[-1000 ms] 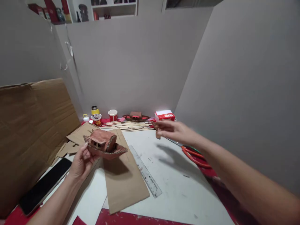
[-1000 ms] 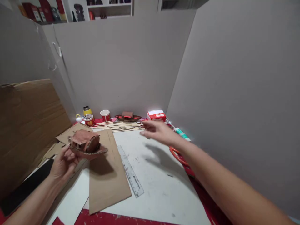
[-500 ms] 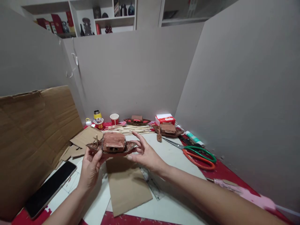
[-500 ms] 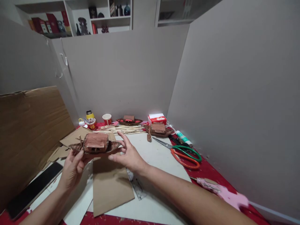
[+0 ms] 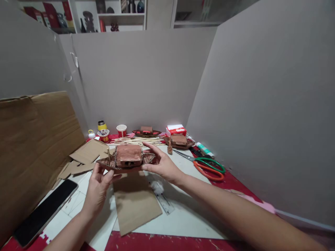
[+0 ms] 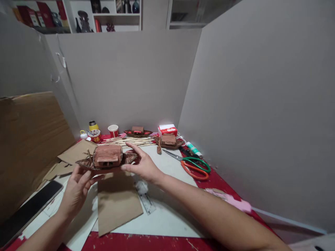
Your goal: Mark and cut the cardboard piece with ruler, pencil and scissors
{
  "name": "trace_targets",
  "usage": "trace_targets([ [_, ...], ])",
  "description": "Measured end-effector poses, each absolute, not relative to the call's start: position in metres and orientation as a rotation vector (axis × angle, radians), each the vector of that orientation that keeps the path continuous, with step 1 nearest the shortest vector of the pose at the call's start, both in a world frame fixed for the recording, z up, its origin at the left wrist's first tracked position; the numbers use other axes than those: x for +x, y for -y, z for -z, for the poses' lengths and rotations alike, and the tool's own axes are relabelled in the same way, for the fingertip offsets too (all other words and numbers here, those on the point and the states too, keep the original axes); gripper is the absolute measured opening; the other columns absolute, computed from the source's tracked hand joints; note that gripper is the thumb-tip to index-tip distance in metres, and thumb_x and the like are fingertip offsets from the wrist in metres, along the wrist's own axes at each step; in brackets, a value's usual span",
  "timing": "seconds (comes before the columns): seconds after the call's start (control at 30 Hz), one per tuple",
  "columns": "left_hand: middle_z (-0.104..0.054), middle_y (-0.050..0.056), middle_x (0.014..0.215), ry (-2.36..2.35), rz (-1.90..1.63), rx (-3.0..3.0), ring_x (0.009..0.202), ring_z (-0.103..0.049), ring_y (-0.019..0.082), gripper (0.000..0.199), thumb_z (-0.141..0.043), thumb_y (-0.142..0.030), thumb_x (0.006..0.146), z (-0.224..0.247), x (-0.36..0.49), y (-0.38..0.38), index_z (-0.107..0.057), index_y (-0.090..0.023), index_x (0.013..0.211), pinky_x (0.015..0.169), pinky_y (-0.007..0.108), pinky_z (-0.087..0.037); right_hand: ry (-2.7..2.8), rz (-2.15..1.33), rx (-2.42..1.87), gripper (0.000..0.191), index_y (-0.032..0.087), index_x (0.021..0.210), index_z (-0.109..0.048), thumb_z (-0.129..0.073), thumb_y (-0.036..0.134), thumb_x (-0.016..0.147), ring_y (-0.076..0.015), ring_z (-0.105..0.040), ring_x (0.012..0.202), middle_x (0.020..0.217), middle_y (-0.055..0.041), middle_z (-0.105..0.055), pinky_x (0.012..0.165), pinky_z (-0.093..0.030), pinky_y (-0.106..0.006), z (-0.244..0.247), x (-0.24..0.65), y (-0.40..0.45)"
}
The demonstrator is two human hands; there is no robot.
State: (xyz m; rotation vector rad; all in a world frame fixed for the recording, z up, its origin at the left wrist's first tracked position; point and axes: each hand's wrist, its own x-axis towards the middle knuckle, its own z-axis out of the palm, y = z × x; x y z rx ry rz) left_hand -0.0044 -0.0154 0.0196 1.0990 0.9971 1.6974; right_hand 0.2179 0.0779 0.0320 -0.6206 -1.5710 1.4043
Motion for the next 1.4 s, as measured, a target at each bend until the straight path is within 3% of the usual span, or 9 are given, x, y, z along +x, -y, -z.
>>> trace_targets([
  [0.13, -0.055, 0.006, 0.135, -1.102, -1.604, 1.129, 0.109, -0.068, 0.026, 0.053, -0.071, -0.045, 0.085, -0.023, -0.002, 0.018, -0.051, -0.032, 0.132, 0.085, 0.036, -0.060, 1.544, -1.253, -0.734, 0.063, 0.024, 0.118, -0.069, -0.089, 0.036, 0.059, -0.0181, -0.066, 0.067, 0.088, -0.0023, -0.071, 0.066, -0.058, -0.038, -0.035, 0.244, -0.099],
  [0.23, -0.049, 0.007, 0.142, -1.228, -1.539, 1.175, 0.111, -0.067, 0.028, 0.061, -0.070, -0.048, 0.085, -0.023, -0.001, 0.019, -0.045, -0.034, 0.138, 0.084, 0.037, -0.060, 1.478, -1.070, -0.844, 0.060, 0.021, 0.113, -0.069, -0.088, 0.041, 0.059, -0.0180, -0.065, 0.064, 0.078, -0.0009, -0.070, 0.067, -0.058, -0.039, -0.039, 0.280, -0.129],
  [0.43, -0.049, 0.011, 0.142, -1.380, -1.455, 1.202, 0.108, -0.068, 0.028, 0.069, -0.071, -0.051, 0.081, -0.017, -0.004, 0.014, -0.042, -0.030, 0.140, 0.081, 0.035, -0.059, 1.317, -0.629, -1.048, 0.055, 0.018, 0.113, -0.067, -0.086, 0.038, 0.065, -0.0214, -0.067, 0.086, 0.092, -0.0032, -0.073, 0.083, -0.056, -0.041, -0.051, 0.367, -0.198],
  [0.57, -0.049, 0.012, 0.144, -1.420, -1.420, 1.184, 0.106, -0.069, 0.028, 0.072, -0.074, -0.053, 0.076, -0.013, -0.006, 0.008, -0.044, -0.029, 0.137, 0.077, 0.032, -0.059, 1.304, -0.499, -1.187, 0.028, 0.015, 0.116, -0.063, -0.066, 0.031, 0.093, -0.0210, -0.067, 0.095, 0.111, -0.0075, -0.067, 0.082, -0.057, -0.041, -0.038, 0.403, -0.231],
  [0.7, -0.050, 0.012, 0.143, -1.435, -1.413, 1.121, 0.104, -0.070, 0.027, 0.072, -0.077, -0.052, 0.072, -0.010, -0.008, 0.005, -0.048, -0.029, 0.134, 0.076, 0.031, -0.059, 1.354, -0.483, -1.285, 0.031, 0.016, 0.122, -0.060, -0.062, 0.032, 0.096, -0.0229, -0.065, 0.102, 0.121, -0.0092, -0.063, 0.085, -0.057, -0.043, -0.021, 0.418, -0.257],
  [1.0, -0.054, 0.011, 0.140, -1.442, -1.400, 1.061, 0.105, -0.069, 0.029, 0.067, -0.078, -0.054, 0.072, 0.000, -0.012, 0.000, -0.053, -0.034, 0.131, 0.080, 0.037, -0.058, 1.433, -0.451, -1.354, 0.033, 0.016, 0.124, -0.060, -0.062, 0.032, 0.096, -0.0236, -0.065, 0.104, 0.124, -0.0097, -0.062, 0.087, -0.056, -0.044, -0.009, 0.422, -0.300],
  [1.4, -0.058, 0.013, 0.134, -1.465, -1.369, 1.026, 0.102, -0.070, 0.029, 0.064, -0.080, -0.052, 0.069, -0.004, -0.012, 0.001, -0.058, -0.031, 0.126, 0.079, 0.037, -0.056, 1.323, -0.415, -1.505, 0.034, 0.017, 0.127, -0.058, -0.062, 0.032, 0.096, -0.0246, -0.064, 0.106, 0.127, -0.0103, -0.061, 0.088, -0.056, -0.046, -0.002, 0.422, -0.299],
])
